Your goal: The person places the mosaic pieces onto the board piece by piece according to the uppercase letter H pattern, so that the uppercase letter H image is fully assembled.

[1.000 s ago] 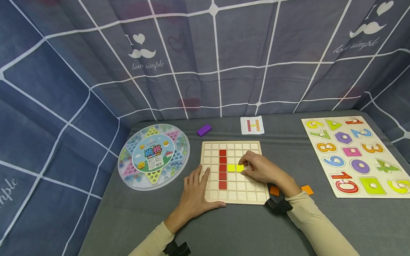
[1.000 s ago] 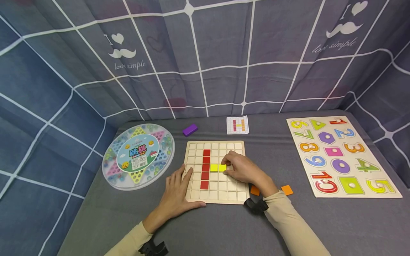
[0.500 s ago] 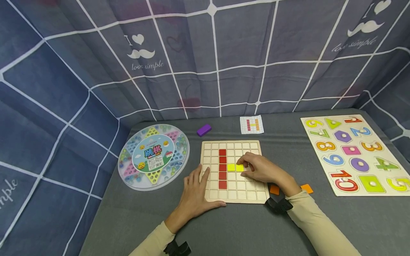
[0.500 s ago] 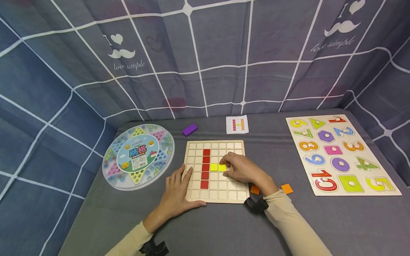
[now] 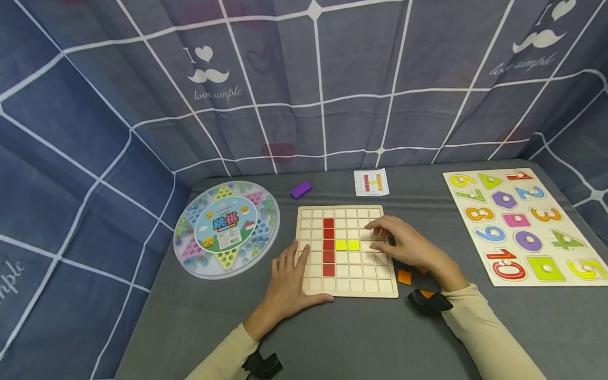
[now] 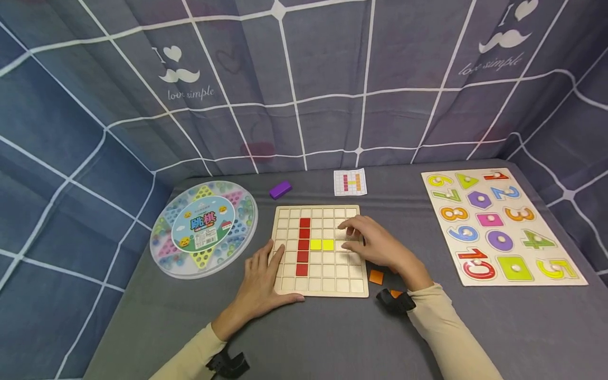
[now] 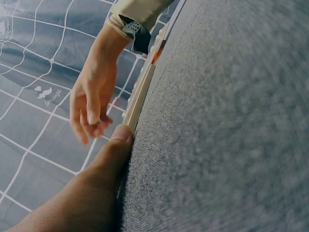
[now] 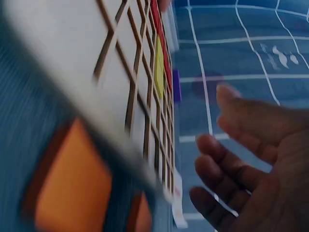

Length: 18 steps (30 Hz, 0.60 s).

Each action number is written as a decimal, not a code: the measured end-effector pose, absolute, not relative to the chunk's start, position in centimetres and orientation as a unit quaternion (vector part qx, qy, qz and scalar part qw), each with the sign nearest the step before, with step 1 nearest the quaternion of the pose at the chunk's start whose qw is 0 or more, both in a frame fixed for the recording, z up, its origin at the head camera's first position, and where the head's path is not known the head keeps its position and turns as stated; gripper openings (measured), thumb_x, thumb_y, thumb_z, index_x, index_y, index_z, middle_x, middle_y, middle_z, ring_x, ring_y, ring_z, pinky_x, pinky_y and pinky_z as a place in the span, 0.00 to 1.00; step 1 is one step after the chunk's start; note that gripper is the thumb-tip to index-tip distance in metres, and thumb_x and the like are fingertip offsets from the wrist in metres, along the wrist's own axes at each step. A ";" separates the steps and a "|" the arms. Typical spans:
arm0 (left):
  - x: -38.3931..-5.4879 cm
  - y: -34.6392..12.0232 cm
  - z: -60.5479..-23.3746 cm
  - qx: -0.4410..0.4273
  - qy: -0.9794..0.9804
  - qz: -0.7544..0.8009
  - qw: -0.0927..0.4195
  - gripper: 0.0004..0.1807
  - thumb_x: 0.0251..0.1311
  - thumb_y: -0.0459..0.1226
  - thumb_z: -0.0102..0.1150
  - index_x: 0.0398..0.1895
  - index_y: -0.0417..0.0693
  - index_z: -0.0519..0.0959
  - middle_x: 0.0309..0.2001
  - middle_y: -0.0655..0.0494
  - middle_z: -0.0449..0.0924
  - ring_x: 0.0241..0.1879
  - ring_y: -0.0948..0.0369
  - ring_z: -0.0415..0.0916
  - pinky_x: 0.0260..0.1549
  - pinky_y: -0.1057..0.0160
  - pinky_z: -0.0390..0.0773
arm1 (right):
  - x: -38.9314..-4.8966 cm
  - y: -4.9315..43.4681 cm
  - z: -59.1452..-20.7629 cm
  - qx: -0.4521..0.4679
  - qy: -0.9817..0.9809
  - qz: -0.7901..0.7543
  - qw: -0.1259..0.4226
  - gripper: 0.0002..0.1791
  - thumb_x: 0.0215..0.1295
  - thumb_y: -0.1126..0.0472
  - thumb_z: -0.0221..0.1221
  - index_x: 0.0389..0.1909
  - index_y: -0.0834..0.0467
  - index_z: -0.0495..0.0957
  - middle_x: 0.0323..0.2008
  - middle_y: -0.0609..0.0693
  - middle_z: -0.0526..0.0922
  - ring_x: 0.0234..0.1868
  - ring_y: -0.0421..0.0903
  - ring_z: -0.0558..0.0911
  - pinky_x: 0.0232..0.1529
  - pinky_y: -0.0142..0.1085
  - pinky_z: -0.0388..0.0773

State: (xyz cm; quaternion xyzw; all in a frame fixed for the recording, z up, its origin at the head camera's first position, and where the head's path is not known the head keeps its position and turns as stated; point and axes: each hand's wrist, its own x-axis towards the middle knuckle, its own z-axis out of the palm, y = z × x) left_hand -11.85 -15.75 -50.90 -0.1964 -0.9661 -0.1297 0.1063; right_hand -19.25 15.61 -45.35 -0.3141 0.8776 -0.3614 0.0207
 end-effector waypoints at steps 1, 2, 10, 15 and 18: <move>-11.9 -15.8 -50.9 -0.197 -0.966 -0.130 0.108 0.69 0.32 0.79 0.59 0.75 0.46 0.59 0.73 0.39 0.54 0.65 0.46 0.61 0.51 0.48 0.60 | -19.0 16.2 -45.3 -0.311 0.879 -0.361 0.026 0.21 0.59 0.60 0.69 0.52 0.59 0.77 0.38 0.50 0.78 0.39 0.46 0.75 0.41 0.40 0.73; -11.9 -15.8 -50.9 -0.197 -0.965 -0.131 0.109 0.69 0.32 0.79 0.59 0.75 0.46 0.59 0.73 0.39 0.54 0.65 0.46 0.61 0.51 0.48 0.60 | -18.8 16.7 -45.2 -0.307 0.880 -0.361 0.031 0.21 0.57 0.59 0.70 0.51 0.59 0.77 0.38 0.50 0.78 0.39 0.46 0.75 0.41 0.39 0.73; -12.0 -15.8 -50.6 -0.197 -0.966 -0.136 0.100 0.69 0.32 0.78 0.60 0.75 0.46 0.58 0.73 0.39 0.54 0.65 0.45 0.60 0.52 0.48 0.60 | -17.1 20.5 -45.8 -0.283 0.885 -0.355 0.104 0.26 0.50 0.50 0.74 0.48 0.53 0.76 0.38 0.46 0.73 0.39 0.42 0.70 0.40 0.33 0.69; -11.9 -15.9 -50.6 -0.189 -0.969 -0.136 0.077 0.69 0.33 0.78 0.60 0.76 0.47 0.56 0.74 0.40 0.52 0.67 0.46 0.59 0.54 0.47 0.59 | -16.5 21.4 -46.4 -0.311 0.882 -0.337 0.106 0.30 0.49 0.47 0.74 0.51 0.52 0.75 0.41 0.43 0.73 0.42 0.39 0.70 0.43 0.32 0.69; -11.8 -15.8 -50.7 -0.189 -0.969 -0.137 0.077 0.69 0.33 0.79 0.60 0.76 0.47 0.56 0.74 0.40 0.52 0.67 0.45 0.59 0.54 0.47 0.59 | -16.4 21.6 -46.6 -0.319 0.883 -0.328 0.107 0.29 0.48 0.45 0.74 0.49 0.51 0.75 0.41 0.42 0.72 0.42 0.38 0.69 0.44 0.31 0.68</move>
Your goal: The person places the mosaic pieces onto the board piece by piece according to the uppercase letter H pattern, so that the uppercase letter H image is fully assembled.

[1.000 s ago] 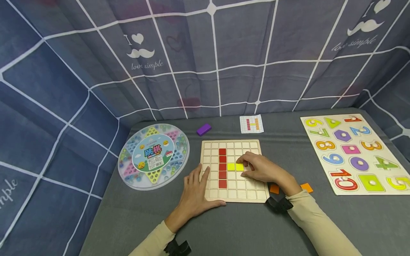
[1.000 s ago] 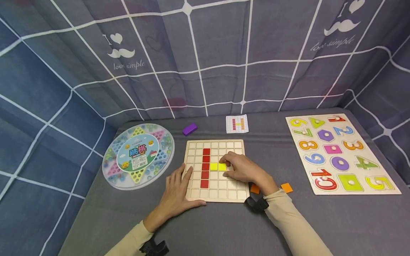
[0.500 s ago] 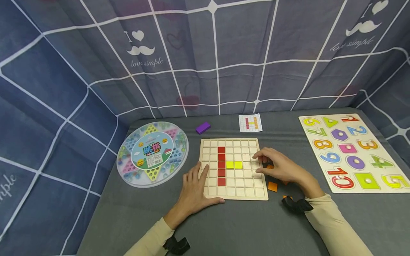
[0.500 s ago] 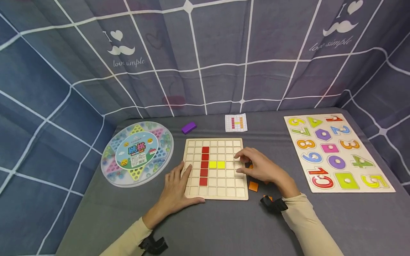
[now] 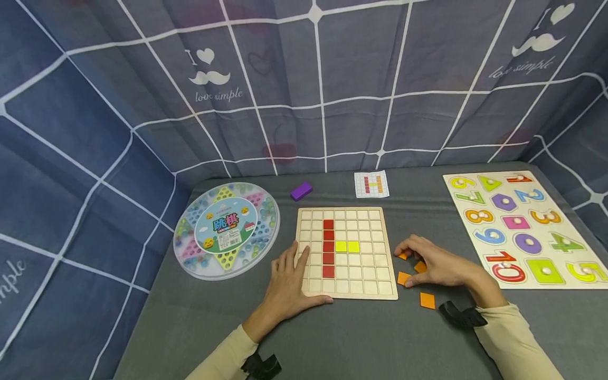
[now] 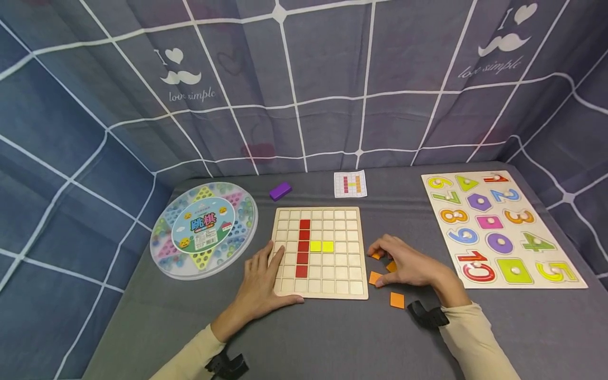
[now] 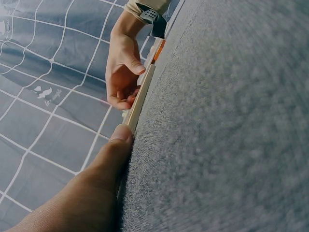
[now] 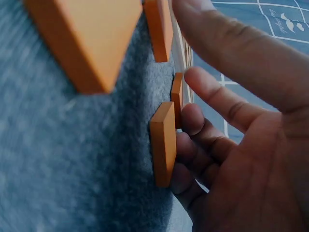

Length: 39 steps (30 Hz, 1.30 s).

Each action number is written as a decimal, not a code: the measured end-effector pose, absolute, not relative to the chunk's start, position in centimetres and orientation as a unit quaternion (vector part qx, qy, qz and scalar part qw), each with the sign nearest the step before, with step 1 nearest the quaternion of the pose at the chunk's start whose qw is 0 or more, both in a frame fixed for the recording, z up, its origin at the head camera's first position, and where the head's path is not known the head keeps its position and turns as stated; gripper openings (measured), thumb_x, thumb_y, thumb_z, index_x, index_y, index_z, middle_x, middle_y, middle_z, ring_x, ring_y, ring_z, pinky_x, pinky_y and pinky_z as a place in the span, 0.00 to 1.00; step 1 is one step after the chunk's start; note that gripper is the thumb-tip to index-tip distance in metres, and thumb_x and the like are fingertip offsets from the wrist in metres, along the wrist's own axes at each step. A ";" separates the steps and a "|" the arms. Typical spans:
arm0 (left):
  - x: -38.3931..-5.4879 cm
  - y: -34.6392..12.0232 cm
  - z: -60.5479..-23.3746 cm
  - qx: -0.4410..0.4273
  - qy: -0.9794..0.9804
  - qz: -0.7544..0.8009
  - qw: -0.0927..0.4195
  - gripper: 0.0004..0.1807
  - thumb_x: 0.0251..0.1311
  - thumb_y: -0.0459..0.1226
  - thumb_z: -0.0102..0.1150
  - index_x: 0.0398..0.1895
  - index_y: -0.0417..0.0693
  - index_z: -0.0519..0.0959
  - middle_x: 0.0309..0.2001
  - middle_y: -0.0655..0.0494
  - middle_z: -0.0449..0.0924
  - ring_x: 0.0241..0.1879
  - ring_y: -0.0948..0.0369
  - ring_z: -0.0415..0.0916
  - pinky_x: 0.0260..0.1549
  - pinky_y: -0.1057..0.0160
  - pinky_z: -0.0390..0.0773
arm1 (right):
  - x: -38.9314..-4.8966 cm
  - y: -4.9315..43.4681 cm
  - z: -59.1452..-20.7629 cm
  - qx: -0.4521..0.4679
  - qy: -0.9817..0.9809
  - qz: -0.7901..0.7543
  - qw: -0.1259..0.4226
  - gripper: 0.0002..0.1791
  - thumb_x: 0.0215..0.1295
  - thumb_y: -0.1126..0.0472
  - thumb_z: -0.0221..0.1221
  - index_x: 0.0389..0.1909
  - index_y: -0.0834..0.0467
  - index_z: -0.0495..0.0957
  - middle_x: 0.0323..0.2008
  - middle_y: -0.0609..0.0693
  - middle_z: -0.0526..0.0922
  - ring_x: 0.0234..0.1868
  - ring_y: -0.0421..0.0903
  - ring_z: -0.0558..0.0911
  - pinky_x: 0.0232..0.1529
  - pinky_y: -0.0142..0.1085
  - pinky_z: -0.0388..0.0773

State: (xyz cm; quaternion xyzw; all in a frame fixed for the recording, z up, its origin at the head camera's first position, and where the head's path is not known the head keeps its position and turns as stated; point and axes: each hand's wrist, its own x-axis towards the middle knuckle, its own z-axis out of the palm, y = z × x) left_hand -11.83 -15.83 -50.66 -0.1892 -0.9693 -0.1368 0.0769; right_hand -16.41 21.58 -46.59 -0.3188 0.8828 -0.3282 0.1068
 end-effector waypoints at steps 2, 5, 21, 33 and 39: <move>-11.8 -15.8 -50.7 -0.188 -0.969 -0.138 0.075 0.69 0.33 0.79 0.60 0.76 0.47 0.56 0.74 0.40 0.52 0.67 0.45 0.59 0.53 0.47 0.59 | -16.4 21.6 -46.7 -0.318 0.884 -0.323 0.115 0.27 0.47 0.44 0.74 0.46 0.48 0.76 0.41 0.42 0.71 0.43 0.37 0.68 0.45 0.32 0.68; -11.8 -15.8 -50.6 -0.186 -0.970 -0.140 0.069 0.69 0.32 0.78 0.61 0.76 0.48 0.56 0.75 0.40 0.51 0.67 0.45 0.58 0.54 0.47 0.59 | -16.4 21.7 -46.6 -0.319 0.885 -0.314 0.127 0.23 0.47 0.43 0.74 0.41 0.44 0.77 0.41 0.40 0.70 0.43 0.37 0.67 0.46 0.32 0.67; -11.8 -15.7 -50.5 -0.189 -0.970 -0.135 0.076 0.70 0.31 0.78 0.62 0.76 0.48 0.56 0.74 0.40 0.52 0.66 0.46 0.59 0.53 0.49 0.60 | -16.3 21.7 -46.4 -0.344 0.877 -0.315 0.113 0.17 0.49 0.50 0.74 0.35 0.43 0.76 0.41 0.41 0.69 0.45 0.37 0.66 0.46 0.32 0.65; -11.8 -15.8 -50.6 -0.189 -0.970 -0.131 0.072 0.70 0.31 0.78 0.61 0.76 0.48 0.56 0.74 0.40 0.52 0.67 0.46 0.58 0.53 0.49 0.59 | -16.6 22.0 -46.9 -0.334 0.875 -0.329 0.121 0.16 0.48 0.59 0.74 0.35 0.44 0.78 0.41 0.41 0.69 0.45 0.34 0.67 0.47 0.29 0.65; -11.9 -15.8 -50.5 -0.190 -0.970 -0.134 0.074 0.70 0.32 0.78 0.61 0.76 0.48 0.56 0.74 0.40 0.52 0.67 0.46 0.59 0.53 0.49 0.59 | -16.6 22.0 -46.9 -0.341 0.868 -0.343 0.116 0.15 0.50 0.59 0.74 0.35 0.44 0.78 0.41 0.42 0.69 0.44 0.35 0.67 0.45 0.29 0.66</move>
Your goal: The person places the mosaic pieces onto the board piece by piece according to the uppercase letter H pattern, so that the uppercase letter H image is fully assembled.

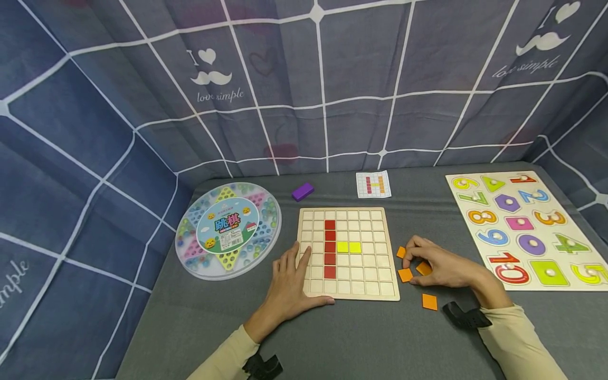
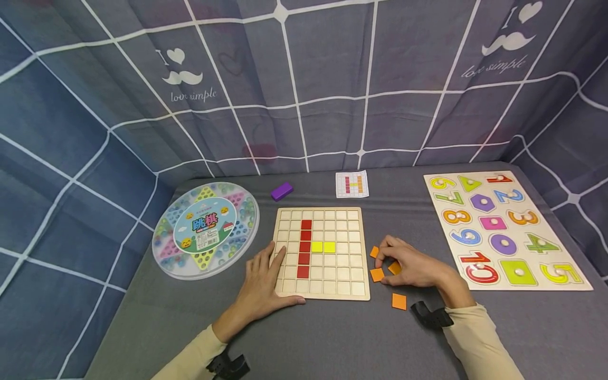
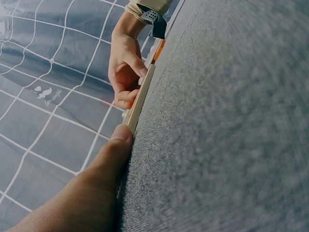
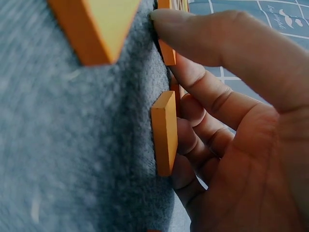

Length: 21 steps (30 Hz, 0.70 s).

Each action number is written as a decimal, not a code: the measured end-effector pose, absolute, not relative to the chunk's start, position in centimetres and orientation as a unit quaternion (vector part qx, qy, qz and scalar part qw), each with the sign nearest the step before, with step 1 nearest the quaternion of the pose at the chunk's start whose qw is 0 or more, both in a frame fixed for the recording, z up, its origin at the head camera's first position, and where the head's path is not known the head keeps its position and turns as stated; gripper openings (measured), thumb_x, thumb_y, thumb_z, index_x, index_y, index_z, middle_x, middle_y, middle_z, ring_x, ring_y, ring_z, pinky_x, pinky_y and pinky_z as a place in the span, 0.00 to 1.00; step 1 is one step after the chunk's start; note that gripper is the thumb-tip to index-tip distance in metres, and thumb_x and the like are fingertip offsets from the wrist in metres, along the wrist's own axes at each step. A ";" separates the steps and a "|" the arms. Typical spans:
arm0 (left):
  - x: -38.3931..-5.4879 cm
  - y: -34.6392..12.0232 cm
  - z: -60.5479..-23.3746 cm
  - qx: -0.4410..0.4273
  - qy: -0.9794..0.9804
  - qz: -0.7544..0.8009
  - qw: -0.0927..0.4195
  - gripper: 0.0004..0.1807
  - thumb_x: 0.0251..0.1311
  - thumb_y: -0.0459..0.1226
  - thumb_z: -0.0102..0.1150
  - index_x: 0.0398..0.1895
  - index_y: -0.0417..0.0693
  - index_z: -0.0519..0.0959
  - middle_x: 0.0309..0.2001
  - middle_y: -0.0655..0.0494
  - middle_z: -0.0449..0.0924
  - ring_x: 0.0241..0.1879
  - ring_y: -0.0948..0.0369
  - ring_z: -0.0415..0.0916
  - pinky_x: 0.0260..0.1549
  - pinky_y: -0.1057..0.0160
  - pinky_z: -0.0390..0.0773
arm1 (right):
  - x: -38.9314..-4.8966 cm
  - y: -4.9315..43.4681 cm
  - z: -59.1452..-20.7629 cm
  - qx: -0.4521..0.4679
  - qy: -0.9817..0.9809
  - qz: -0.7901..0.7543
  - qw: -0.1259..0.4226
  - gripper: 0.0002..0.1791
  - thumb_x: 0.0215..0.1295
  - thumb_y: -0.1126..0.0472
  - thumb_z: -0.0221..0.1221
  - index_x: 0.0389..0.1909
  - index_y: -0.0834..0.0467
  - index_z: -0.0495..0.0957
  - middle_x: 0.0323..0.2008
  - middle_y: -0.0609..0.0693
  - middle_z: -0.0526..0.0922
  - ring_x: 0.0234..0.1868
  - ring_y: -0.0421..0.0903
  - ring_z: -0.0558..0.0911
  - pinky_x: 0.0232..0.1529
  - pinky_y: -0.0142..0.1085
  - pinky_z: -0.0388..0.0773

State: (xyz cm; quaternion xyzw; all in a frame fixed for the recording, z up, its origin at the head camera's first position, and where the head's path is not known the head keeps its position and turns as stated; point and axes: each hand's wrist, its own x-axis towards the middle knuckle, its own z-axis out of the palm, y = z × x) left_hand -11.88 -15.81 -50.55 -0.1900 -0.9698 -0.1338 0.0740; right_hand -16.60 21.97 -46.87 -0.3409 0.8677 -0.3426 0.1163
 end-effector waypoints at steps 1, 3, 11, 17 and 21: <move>-11.9 -15.8 -50.5 -0.190 -0.970 -0.134 0.075 0.70 0.32 0.78 0.61 0.76 0.48 0.56 0.74 0.40 0.52 0.67 0.46 0.59 0.53 0.49 0.59 | -16.6 21.9 -46.9 -0.343 0.866 -0.345 0.115 0.15 0.51 0.58 0.74 0.35 0.44 0.78 0.41 0.42 0.69 0.44 0.36 0.67 0.45 0.30 0.66; -11.9 -15.8 -50.5 -0.191 -0.969 -0.134 0.076 0.70 0.32 0.78 0.62 0.76 0.48 0.56 0.74 0.40 0.52 0.67 0.46 0.59 0.53 0.49 0.59 | -16.6 21.9 -46.8 -0.344 0.863 -0.351 0.117 0.14 0.51 0.58 0.73 0.35 0.45 0.78 0.41 0.43 0.69 0.44 0.36 0.67 0.44 0.30 0.67; -11.9 -15.8 -50.6 -0.189 -0.970 -0.138 0.073 0.70 0.32 0.77 0.62 0.76 0.48 0.55 0.74 0.40 0.51 0.67 0.46 0.58 0.54 0.49 0.59 | -16.7 21.9 -46.7 -0.342 0.859 -0.360 0.126 0.14 0.52 0.59 0.72 0.36 0.46 0.78 0.41 0.45 0.69 0.43 0.37 0.68 0.43 0.29 0.69; -11.8 -15.8 -50.5 -0.188 -0.969 -0.141 0.069 0.70 0.32 0.78 0.62 0.77 0.48 0.55 0.75 0.40 0.51 0.67 0.46 0.58 0.54 0.48 0.59 | -16.8 22.2 -46.7 -0.349 0.855 -0.362 0.125 0.13 0.54 0.59 0.72 0.36 0.47 0.79 0.41 0.44 0.71 0.42 0.36 0.71 0.44 0.28 0.72; -11.8 -15.8 -50.5 -0.188 -0.969 -0.142 0.070 0.70 0.32 0.77 0.62 0.76 0.48 0.55 0.75 0.40 0.51 0.67 0.46 0.58 0.55 0.48 0.59 | -16.9 22.1 -46.4 -0.350 0.851 -0.372 0.119 0.12 0.55 0.59 0.71 0.37 0.48 0.78 0.40 0.44 0.73 0.40 0.38 0.73 0.42 0.30 0.72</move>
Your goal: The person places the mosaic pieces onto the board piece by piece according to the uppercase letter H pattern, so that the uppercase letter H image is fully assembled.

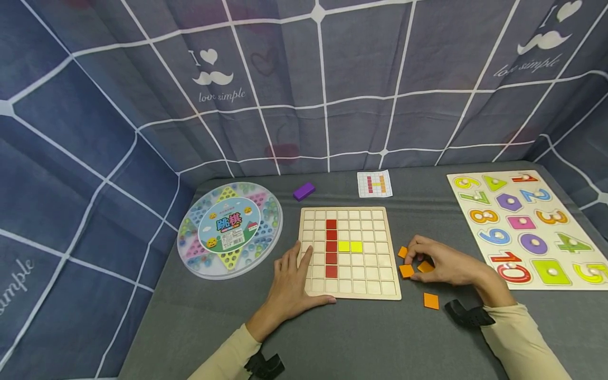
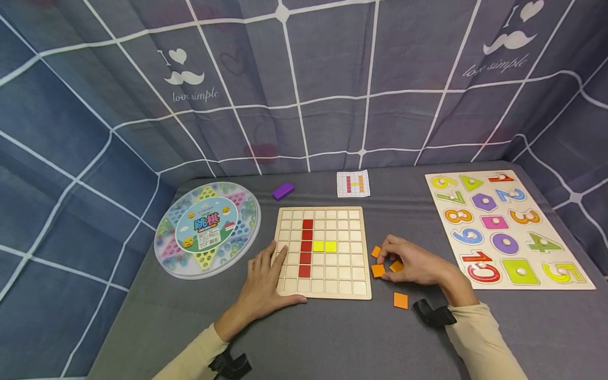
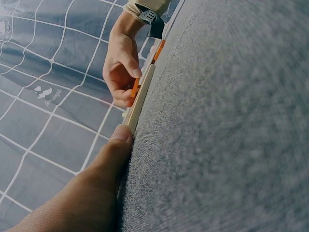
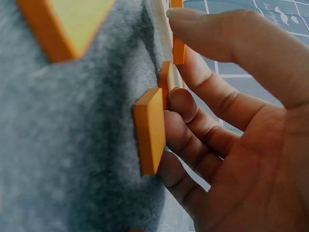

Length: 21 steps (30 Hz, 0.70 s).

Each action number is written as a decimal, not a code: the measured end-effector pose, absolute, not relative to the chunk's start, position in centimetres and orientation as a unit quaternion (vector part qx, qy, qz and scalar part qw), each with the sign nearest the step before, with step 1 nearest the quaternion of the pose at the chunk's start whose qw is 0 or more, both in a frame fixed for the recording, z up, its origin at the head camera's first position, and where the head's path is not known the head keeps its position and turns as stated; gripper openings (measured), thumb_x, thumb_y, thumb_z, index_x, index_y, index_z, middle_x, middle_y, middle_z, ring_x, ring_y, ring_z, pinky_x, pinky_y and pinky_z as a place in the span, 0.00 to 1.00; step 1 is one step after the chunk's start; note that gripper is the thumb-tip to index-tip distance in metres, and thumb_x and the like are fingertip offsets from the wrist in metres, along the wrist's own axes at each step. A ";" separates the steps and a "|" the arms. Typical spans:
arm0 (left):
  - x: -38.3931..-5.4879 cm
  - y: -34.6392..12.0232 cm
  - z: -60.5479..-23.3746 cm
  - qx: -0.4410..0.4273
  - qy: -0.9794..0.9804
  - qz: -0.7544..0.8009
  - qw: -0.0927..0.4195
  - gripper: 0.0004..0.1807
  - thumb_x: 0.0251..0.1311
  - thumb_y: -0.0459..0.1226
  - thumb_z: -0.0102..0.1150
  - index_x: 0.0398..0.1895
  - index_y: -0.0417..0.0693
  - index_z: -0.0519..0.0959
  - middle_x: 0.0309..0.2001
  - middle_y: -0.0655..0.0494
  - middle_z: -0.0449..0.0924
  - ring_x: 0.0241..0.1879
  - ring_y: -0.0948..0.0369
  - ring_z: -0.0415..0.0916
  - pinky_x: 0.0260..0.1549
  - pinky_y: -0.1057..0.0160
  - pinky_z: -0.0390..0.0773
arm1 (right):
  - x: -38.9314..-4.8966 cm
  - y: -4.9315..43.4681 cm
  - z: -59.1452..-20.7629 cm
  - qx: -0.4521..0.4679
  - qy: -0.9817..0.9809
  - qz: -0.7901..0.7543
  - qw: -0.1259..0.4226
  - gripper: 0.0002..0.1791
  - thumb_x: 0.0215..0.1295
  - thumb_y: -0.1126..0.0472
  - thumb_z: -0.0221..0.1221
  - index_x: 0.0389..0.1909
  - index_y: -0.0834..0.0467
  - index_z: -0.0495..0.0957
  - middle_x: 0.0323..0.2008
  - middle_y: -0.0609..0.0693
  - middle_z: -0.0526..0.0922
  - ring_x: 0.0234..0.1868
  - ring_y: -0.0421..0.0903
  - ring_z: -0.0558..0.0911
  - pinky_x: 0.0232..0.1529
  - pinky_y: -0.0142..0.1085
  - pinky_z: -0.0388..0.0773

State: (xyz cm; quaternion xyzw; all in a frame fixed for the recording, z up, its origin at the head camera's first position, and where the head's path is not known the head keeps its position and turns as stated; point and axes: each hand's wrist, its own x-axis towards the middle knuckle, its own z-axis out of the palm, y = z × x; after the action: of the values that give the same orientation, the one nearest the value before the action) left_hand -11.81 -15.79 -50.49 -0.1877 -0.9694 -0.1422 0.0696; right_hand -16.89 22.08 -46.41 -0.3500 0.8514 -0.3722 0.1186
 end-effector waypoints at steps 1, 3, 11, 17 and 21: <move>-11.8 -15.8 -50.5 -0.187 -0.970 -0.141 0.069 0.70 0.32 0.77 0.62 0.76 0.48 0.55 0.75 0.40 0.51 0.67 0.46 0.58 0.55 0.48 0.59 | -17.0 22.0 -46.3 -0.349 0.851 -0.376 0.116 0.12 0.56 0.58 0.71 0.37 0.48 0.78 0.40 0.43 0.74 0.39 0.38 0.74 0.41 0.30 0.72; -11.8 -15.8 -50.5 -0.187 -0.970 -0.140 0.070 0.70 0.31 0.77 0.62 0.76 0.48 0.55 0.75 0.40 0.51 0.67 0.46 0.58 0.55 0.48 0.59 | -17.2 21.8 -46.0 -0.349 0.849 -0.382 0.108 0.13 0.55 0.59 0.72 0.37 0.47 0.78 0.39 0.43 0.75 0.37 0.39 0.74 0.39 0.31 0.72; -11.9 -15.8 -50.6 -0.187 -0.970 -0.138 0.075 0.69 0.32 0.78 0.62 0.76 0.49 0.56 0.74 0.41 0.52 0.67 0.47 0.58 0.54 0.48 0.59 | -19.4 19.9 -45.1 -0.335 0.858 -0.386 0.059 0.15 0.52 0.65 0.73 0.38 0.51 0.79 0.34 0.46 0.77 0.33 0.43 0.75 0.33 0.32 0.74; -11.9 -15.8 -50.5 -0.185 -0.970 -0.139 0.071 0.69 0.32 0.77 0.62 0.76 0.49 0.56 0.74 0.41 0.52 0.67 0.47 0.58 0.54 0.48 0.59 | -22.2 17.6 -45.3 -0.302 0.879 -0.369 -0.007 0.13 0.53 0.68 0.71 0.38 0.56 0.80 0.35 0.51 0.78 0.33 0.44 0.75 0.33 0.34 0.73; -11.9 -15.7 -50.5 -0.188 -0.969 -0.143 0.069 0.69 0.32 0.77 0.63 0.76 0.49 0.56 0.74 0.41 0.52 0.68 0.46 0.58 0.54 0.48 0.60 | -23.5 16.5 -45.6 -0.271 0.894 -0.357 -0.013 0.10 0.57 0.67 0.68 0.39 0.57 0.80 0.36 0.53 0.78 0.34 0.47 0.75 0.35 0.36 0.71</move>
State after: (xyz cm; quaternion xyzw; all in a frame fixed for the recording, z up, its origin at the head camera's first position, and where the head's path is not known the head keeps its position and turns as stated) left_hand -11.85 -15.72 -50.46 -0.1882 -0.9692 -0.1431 0.0689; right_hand -23.49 16.47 -45.62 -0.2710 0.8938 -0.3571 -0.0132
